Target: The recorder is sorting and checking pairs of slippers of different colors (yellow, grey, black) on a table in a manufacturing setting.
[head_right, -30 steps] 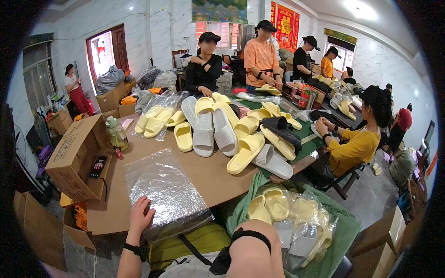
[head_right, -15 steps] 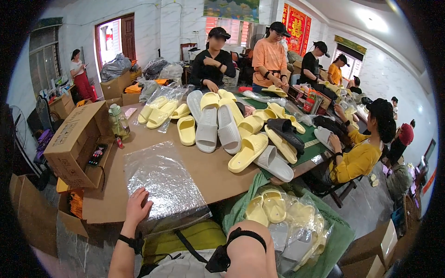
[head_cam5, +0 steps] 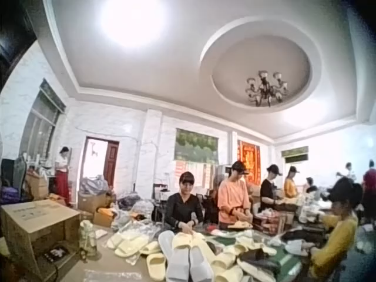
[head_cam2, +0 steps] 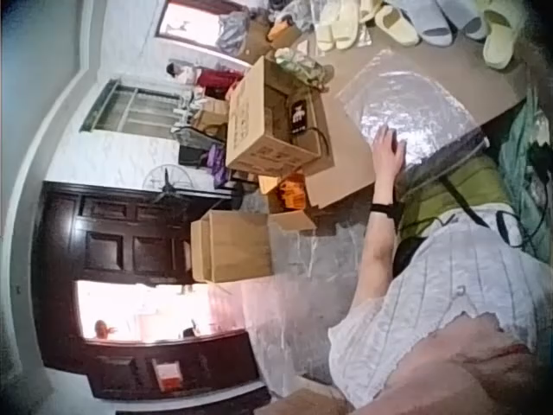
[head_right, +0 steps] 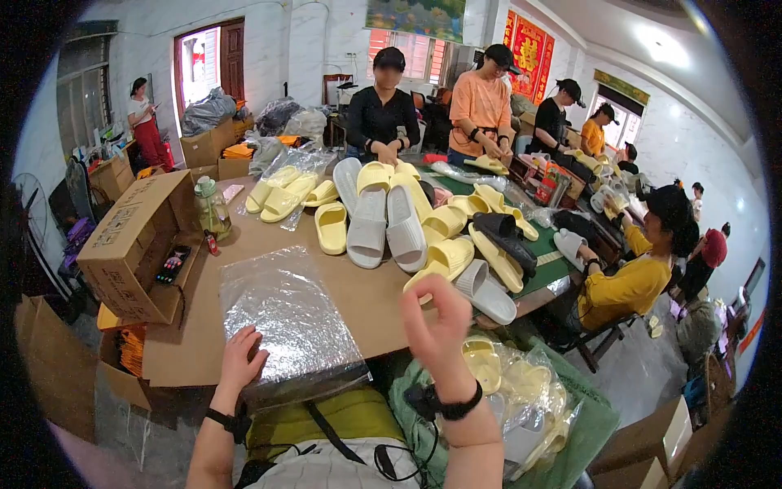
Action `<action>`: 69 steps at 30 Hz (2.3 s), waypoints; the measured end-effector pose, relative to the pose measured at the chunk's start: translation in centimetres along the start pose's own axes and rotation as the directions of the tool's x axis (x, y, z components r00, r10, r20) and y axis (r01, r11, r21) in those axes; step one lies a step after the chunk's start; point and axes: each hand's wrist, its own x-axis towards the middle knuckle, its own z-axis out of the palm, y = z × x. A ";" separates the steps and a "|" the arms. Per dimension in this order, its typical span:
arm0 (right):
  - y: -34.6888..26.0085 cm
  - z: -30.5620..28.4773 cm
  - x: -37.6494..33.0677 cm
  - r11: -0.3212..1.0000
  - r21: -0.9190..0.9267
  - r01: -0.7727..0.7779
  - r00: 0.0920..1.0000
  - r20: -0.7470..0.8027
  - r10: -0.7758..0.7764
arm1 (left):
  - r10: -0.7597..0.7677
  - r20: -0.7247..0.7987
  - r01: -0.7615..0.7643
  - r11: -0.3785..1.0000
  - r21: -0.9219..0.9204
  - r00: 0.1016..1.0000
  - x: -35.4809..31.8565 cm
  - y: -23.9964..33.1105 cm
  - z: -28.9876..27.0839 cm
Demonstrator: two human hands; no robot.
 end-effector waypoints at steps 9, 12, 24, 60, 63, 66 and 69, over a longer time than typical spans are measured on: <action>27.3 -2.1 -1.0 0.434 -0.657 -0.616 0.716 -0.237 0.657 | -0.005 -0.002 0.005 1.000 0.027 1.000 0.5 1.0 -0.1; 29.4 -2.1 -0.6 0.548 -0.517 -0.658 0.749 -0.368 0.552 | -0.004 0.007 0.004 1.000 0.003 1.000 0.7 1.1 0.2; 20.2 -4.1 6.2 0.976 -0.151 -0.154 0.892 -0.445 0.072 | -0.003 -0.002 0.003 1.000 0.013 1.000 0.4 0.4 0.3; 24.1 7.4 -4.2 0.574 -0.797 -0.188 0.798 0.217 0.563 | -0.015 -0.003 0.015 1.000 0.020 1.000 0.5 0.7 0.1; 20.0 9.8 -3.4 0.726 -0.688 -0.022 0.995 0.055 0.083 | -0.011 -0.007 0.011 0.999 0.044 1.000 0.5 0.3 0.2; 18.0 12.0 -1.7 0.718 -0.683 -0.130 0.879 0.255 0.402 | -0.004 0.001 0.004 1.000 0.020 1.000 0.7 0.5 0.0; 19.0 15.4 -1.2 0.629 -0.772 -0.094 0.827 0.292 0.481 | -0.009 -0.007 0.009 1.000 0.005 1.000 0.3 0.4 0.6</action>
